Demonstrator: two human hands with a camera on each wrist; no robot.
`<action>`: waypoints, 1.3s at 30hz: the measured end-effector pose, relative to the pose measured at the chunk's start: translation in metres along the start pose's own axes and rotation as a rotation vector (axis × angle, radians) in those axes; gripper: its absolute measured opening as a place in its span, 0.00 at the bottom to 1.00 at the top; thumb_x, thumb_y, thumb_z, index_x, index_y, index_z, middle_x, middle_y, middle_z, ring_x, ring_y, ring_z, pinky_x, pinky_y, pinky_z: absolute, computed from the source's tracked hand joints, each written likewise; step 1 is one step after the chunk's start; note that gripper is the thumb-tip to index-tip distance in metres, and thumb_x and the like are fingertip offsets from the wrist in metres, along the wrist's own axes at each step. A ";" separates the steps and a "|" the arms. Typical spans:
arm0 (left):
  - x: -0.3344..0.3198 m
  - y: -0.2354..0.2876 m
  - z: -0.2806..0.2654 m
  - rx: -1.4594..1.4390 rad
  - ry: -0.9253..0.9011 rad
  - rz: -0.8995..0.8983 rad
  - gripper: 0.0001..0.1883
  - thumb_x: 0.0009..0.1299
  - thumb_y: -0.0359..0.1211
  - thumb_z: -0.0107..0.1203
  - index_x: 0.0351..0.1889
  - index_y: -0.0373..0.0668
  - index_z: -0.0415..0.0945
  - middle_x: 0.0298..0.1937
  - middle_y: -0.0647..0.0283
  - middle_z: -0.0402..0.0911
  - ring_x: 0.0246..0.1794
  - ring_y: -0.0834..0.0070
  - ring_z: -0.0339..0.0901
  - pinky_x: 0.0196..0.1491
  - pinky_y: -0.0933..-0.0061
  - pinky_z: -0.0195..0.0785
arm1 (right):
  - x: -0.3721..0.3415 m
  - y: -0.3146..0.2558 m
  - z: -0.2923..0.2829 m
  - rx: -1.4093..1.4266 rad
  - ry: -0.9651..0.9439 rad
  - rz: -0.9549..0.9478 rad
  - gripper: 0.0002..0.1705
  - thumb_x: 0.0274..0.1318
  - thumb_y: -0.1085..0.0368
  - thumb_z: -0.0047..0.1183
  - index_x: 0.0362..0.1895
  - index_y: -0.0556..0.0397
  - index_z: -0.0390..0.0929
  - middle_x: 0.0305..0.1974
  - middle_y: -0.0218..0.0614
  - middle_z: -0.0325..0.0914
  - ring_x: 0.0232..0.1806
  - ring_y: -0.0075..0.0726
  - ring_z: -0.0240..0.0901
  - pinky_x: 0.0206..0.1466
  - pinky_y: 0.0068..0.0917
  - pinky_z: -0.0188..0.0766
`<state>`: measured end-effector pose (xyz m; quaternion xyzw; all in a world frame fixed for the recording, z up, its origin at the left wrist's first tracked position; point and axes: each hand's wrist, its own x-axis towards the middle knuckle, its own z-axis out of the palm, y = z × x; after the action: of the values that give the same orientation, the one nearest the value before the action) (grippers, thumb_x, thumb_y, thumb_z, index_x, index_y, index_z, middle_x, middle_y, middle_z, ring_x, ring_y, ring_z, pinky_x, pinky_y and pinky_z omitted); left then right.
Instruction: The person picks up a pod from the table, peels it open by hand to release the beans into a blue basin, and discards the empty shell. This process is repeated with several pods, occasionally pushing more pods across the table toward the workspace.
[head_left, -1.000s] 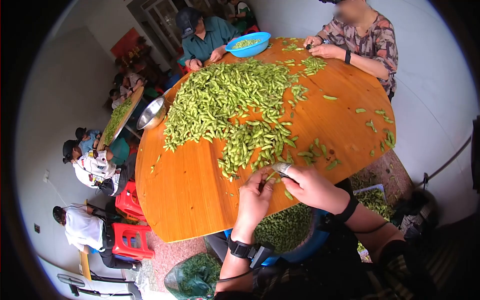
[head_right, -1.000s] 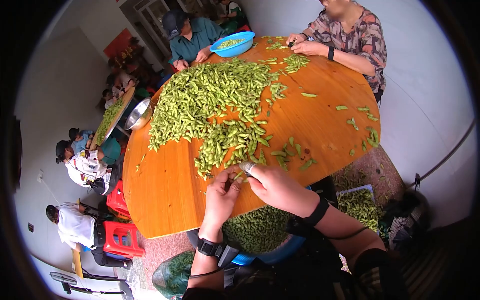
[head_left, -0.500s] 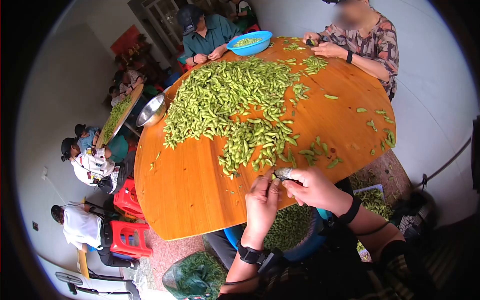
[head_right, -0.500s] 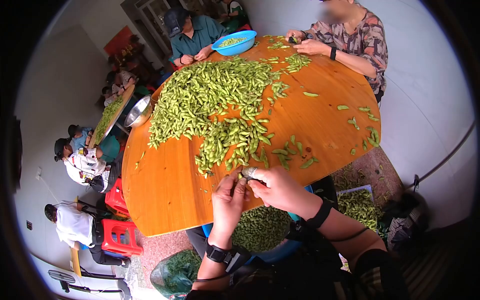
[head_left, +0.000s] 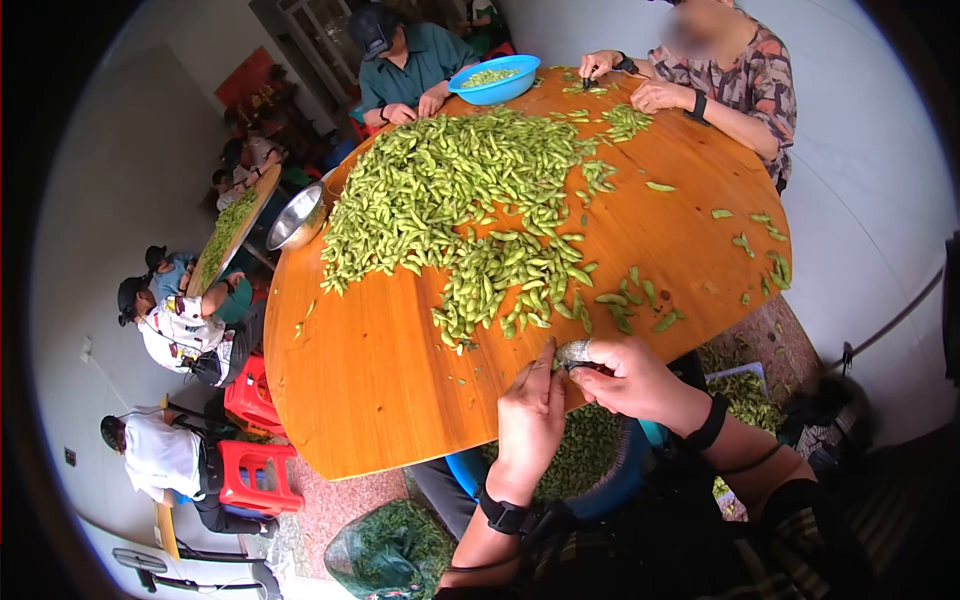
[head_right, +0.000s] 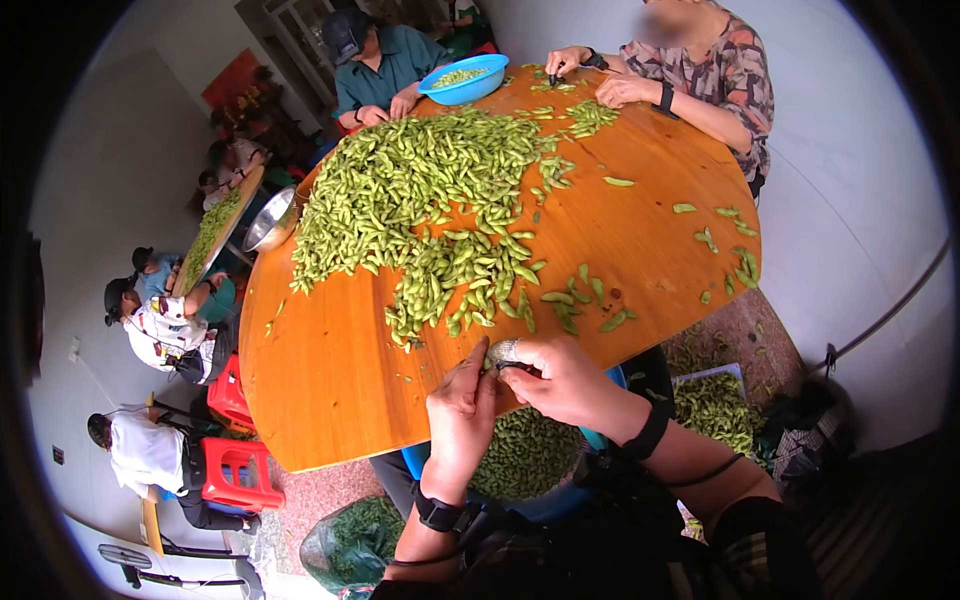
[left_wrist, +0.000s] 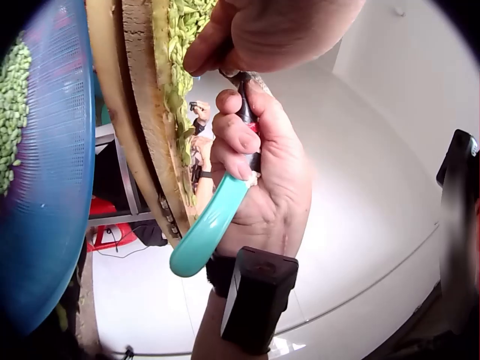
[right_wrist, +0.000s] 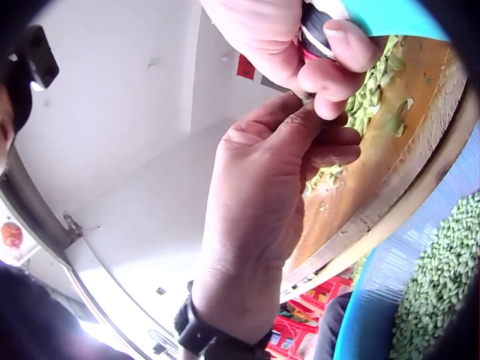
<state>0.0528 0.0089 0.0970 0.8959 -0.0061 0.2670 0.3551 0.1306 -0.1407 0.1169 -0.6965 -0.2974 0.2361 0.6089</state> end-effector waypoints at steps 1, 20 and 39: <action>-0.001 -0.001 0.001 -0.014 0.002 -0.002 0.20 0.69 0.24 0.52 0.61 0.35 0.72 0.35 0.47 0.80 0.32 0.56 0.81 0.36 0.64 0.76 | 0.000 0.002 0.000 -0.041 0.009 -0.055 0.06 0.62 0.70 0.50 0.40 0.59 0.77 0.22 0.35 0.75 0.23 0.16 0.69 0.27 0.23 0.69; -0.005 -0.014 0.004 -1.096 -0.137 -0.502 0.18 0.79 0.32 0.43 0.63 0.34 0.67 0.38 0.64 0.81 0.32 0.79 0.80 0.39 0.77 0.77 | 0.004 0.010 0.004 0.086 -0.012 0.064 0.11 0.63 0.70 0.49 0.48 0.58 0.77 0.25 0.28 0.77 0.20 0.19 0.69 0.23 0.21 0.66; -0.041 -0.001 -0.031 0.166 -0.001 -0.126 0.09 0.65 0.30 0.62 0.41 0.40 0.80 0.36 0.55 0.76 0.26 0.57 0.79 0.28 0.64 0.74 | 0.008 0.059 -0.078 -0.371 0.541 -0.036 0.06 0.64 0.70 0.48 0.33 0.59 0.71 0.19 0.32 0.66 0.20 0.22 0.64 0.26 0.26 0.67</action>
<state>0.0028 0.0222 0.0957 0.9210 0.0722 0.2431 0.2957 0.1980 -0.1950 0.0707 -0.8277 -0.1751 -0.0265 0.5325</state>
